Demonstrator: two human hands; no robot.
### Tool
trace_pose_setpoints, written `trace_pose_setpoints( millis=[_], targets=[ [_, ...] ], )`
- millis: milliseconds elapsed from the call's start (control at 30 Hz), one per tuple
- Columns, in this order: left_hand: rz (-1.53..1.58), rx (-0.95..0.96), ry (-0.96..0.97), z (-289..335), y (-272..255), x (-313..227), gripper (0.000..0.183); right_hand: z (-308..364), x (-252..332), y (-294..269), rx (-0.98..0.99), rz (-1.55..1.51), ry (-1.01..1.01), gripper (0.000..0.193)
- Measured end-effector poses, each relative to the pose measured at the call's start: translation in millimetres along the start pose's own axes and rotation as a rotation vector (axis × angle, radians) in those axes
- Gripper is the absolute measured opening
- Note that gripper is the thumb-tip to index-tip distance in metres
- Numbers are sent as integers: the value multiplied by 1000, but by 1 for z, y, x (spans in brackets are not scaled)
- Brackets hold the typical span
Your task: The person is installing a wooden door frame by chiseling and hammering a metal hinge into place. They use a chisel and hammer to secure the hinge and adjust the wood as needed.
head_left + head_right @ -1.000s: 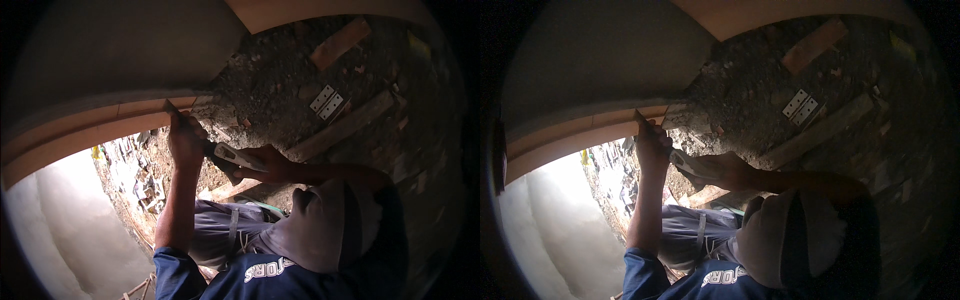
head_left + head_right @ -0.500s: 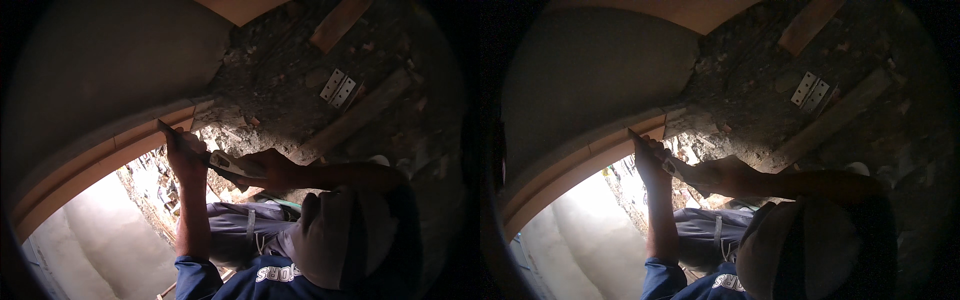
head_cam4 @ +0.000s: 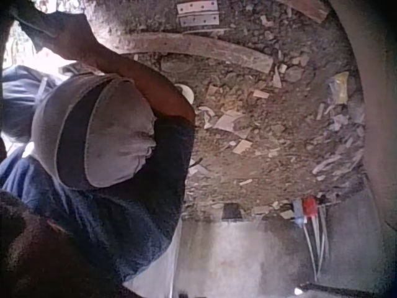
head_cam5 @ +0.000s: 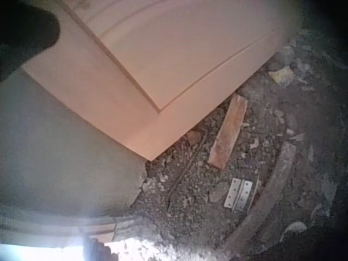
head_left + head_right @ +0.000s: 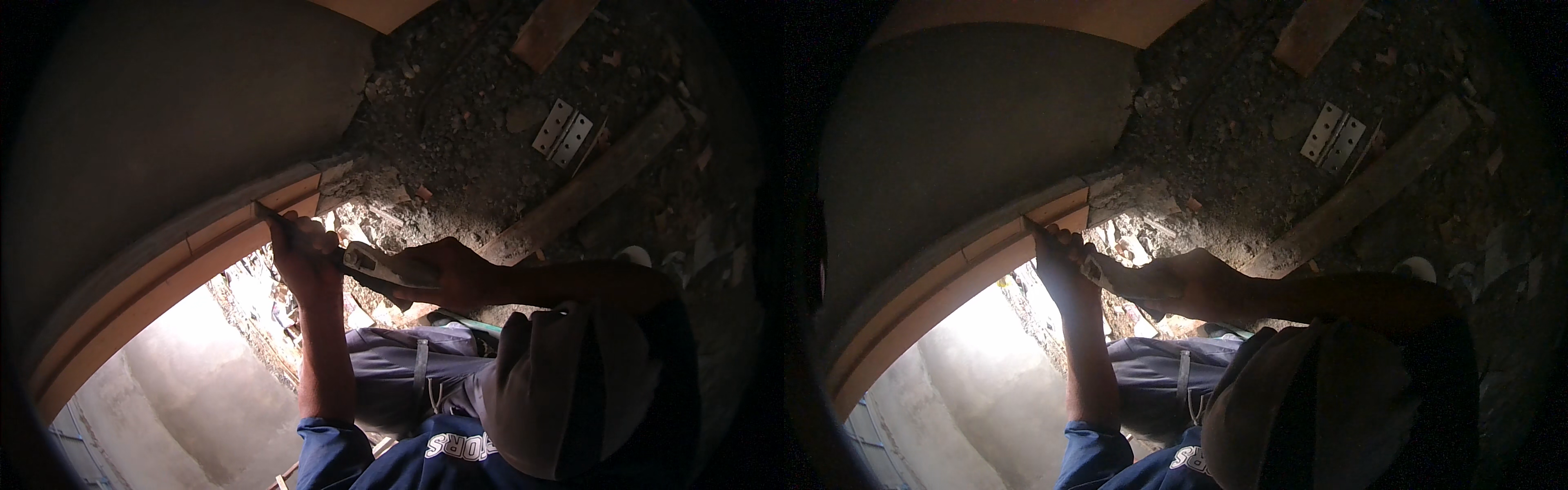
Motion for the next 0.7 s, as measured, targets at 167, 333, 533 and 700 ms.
trace_pose_setpoints(
  millis=[167, 333, 533, 700],
  targets=[
    [13, 20, 4, -2, -4, 2, 29, -1, 1, -2, -17, 46, -30, 42],
    [29, 22, 17, -1, -3, 1, 28, 0, -4, -2, -14, -18, 43, 40],
    [29, 83, 48, 0, 1, -1, 29, -1, -6, -1, -9, -64, 39, 37],
    [1, -7, 22, -1, -1, -1, 32, 0, -6, -1, -5, -121, 108, 36]
  ],
)
Point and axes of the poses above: each hand's wrist, its own z-axis away from the middle knuckle, its own y-axis out of the palm, x = y × z, the point moved 7 cm from there along -z, towards the middle knuckle, and after that the axes turned 12 degrees about -z, right-handed, at the moved point
